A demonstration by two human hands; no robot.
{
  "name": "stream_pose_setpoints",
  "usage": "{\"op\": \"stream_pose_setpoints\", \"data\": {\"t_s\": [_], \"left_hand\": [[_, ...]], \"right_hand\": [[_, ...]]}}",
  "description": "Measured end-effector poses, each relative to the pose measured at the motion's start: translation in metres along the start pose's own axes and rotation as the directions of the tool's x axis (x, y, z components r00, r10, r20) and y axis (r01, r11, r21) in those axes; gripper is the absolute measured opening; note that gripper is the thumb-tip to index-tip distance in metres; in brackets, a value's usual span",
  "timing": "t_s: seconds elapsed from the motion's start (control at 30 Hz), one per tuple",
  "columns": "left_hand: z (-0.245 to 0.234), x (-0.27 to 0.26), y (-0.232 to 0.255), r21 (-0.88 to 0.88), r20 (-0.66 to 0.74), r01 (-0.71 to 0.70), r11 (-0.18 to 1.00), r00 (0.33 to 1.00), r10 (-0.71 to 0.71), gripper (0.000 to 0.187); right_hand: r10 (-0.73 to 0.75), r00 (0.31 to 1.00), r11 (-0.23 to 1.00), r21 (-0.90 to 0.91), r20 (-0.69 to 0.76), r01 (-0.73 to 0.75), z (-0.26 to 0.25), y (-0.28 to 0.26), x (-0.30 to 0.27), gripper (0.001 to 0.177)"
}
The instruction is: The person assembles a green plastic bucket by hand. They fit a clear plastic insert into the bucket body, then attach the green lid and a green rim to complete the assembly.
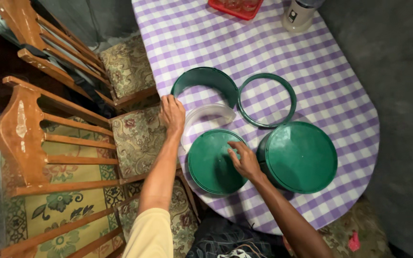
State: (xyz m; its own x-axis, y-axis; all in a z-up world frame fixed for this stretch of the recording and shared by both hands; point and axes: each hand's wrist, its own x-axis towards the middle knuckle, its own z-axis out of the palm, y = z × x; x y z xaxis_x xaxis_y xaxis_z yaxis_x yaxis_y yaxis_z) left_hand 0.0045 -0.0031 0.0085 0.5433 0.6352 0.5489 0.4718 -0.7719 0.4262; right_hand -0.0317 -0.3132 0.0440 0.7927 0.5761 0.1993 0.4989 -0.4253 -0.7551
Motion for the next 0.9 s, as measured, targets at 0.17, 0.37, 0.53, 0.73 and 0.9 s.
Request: {"op": "stream_pose_setpoints", "data": {"t_s": [0.17, 0.37, 0.53, 0.73, 0.9], "left_hand": [[-0.008, 0.022, 0.018, -0.113, 0.023, 0.120, 0.986, 0.993, -0.118, 0.012], [-0.043, 0.053, 0.039, -0.287, -0.125, 0.114, 0.951, 0.980, -0.155, 0.010], [-0.089, 0.077, 0.072, -0.403, -0.344, -0.127, 0.907, 0.939, -0.021, 0.008], [-0.130, 0.060, 0.132, -0.604, -0.207, -0.183, 0.776, 0.976, 0.069, 0.007], [-0.134, 0.034, 0.177, -0.683, -0.118, -0.260, 0.682, 0.961, 0.249, 0.008]], "right_hand": [[-0.001, 1.000, 1.000, -0.030, 0.010, 0.001, -0.003, -0.008, 0.002, 0.029], [-0.074, 0.987, 0.997, -0.039, -0.140, 0.069, -0.010, -0.020, 0.005, 0.032], [0.228, 0.851, 0.935, 0.352, -0.473, -0.055, -0.032, -0.002, 0.022, 0.034], [0.350, 0.884, 0.713, 0.700, -0.309, -0.037, -0.108, 0.032, 0.044, 0.079], [0.383, 0.913, 0.520, 0.850, -0.142, -0.086, -0.159, 0.049, 0.027, 0.078]]}}
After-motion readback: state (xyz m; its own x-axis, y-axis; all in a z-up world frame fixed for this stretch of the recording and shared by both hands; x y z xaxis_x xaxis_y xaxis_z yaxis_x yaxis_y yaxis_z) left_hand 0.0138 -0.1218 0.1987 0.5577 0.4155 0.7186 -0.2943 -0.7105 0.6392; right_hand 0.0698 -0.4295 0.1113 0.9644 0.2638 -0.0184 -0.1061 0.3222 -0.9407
